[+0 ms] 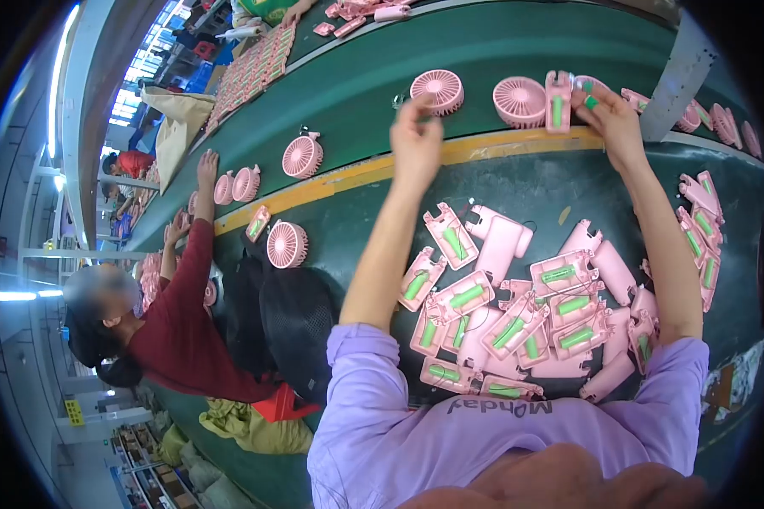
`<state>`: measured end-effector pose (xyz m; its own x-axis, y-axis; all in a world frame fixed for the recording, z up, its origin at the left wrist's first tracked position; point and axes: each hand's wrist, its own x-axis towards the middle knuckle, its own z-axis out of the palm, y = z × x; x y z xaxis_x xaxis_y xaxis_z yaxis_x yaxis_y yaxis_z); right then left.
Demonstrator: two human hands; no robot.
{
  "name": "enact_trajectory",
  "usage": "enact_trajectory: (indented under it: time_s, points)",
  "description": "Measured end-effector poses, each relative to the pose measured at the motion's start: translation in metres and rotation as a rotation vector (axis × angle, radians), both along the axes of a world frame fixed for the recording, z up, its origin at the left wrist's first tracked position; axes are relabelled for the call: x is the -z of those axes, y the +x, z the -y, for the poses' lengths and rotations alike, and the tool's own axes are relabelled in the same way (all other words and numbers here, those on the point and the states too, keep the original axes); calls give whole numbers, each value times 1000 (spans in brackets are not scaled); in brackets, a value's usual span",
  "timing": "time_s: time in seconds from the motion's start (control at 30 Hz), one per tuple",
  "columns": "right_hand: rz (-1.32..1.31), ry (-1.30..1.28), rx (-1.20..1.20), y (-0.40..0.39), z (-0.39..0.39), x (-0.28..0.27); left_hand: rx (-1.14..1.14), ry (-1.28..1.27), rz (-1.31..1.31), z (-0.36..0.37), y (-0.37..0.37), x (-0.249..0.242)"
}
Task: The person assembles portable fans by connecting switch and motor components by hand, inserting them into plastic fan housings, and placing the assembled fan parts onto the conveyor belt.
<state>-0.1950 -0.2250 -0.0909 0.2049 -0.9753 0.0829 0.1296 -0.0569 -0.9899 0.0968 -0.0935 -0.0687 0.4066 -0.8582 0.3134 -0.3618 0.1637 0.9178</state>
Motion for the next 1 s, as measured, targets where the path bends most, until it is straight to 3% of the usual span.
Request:
enact_trajectory:
  time_s: [0.03, 0.07, 0.13, 0.17, 0.27, 0.3, 0.33, 0.37, 0.4, 0.47, 0.5, 0.6, 0.7, 0.83, 0.93, 1.0]
  points:
    - [84, -80, 59, -2, 0, 5, -61, -21, 188, 15, 25, 11]
    - [-133, -327, 140, -5, -5, 3, -124, -36, 373, 28, 46, 21]
    - [-567, -824, 258, 2, -17, -14, -154, -2, 460, 36, 60, 18]
    - [-600, -918, 226, 9, -29, -23, -161, -18, 526, 46, 67, 23]
    - [-539, -341, -376, 29, -79, -43, -157, 16, 634, 65, 80, 44]
    - [-436, -323, -461, 38, -94, -31, -151, 75, 606, 67, 77, 44]
    - [-552, -222, -669, 41, -112, -48, -146, 129, 579, 69, 74, 44]
    - [-589, -314, -805, 43, -118, -38, -114, 184, 530, 69, 72, 44]
    - [-609, -572, -804, 44, -129, -34, -128, 169, 569, 65, 70, 42]
    - [-645, -703, -771, 48, -143, -40, -156, 134, 648, 56, 64, 35]
    - [-656, -652, -795, 46, -147, -42, -184, 11, 631, 53, 64, 36]
    - [-659, -481, -867, 47, -143, -55, -193, 61, 314, 45, 68, 36]
    - [-636, -115, -1038, 45, -141, -66, -51, -84, -251, 21, 42, 12]
    - [-314, 96, -1185, 34, -127, -73, 81, -66, -410, -2, 28, 0]
    - [17, 57, -1028, 30, -121, -85, 140, -70, -475, -8, 14, -3]
    - [-156, -141, -801, 28, -111, -81, 186, -19, -405, -7, 11, 2]
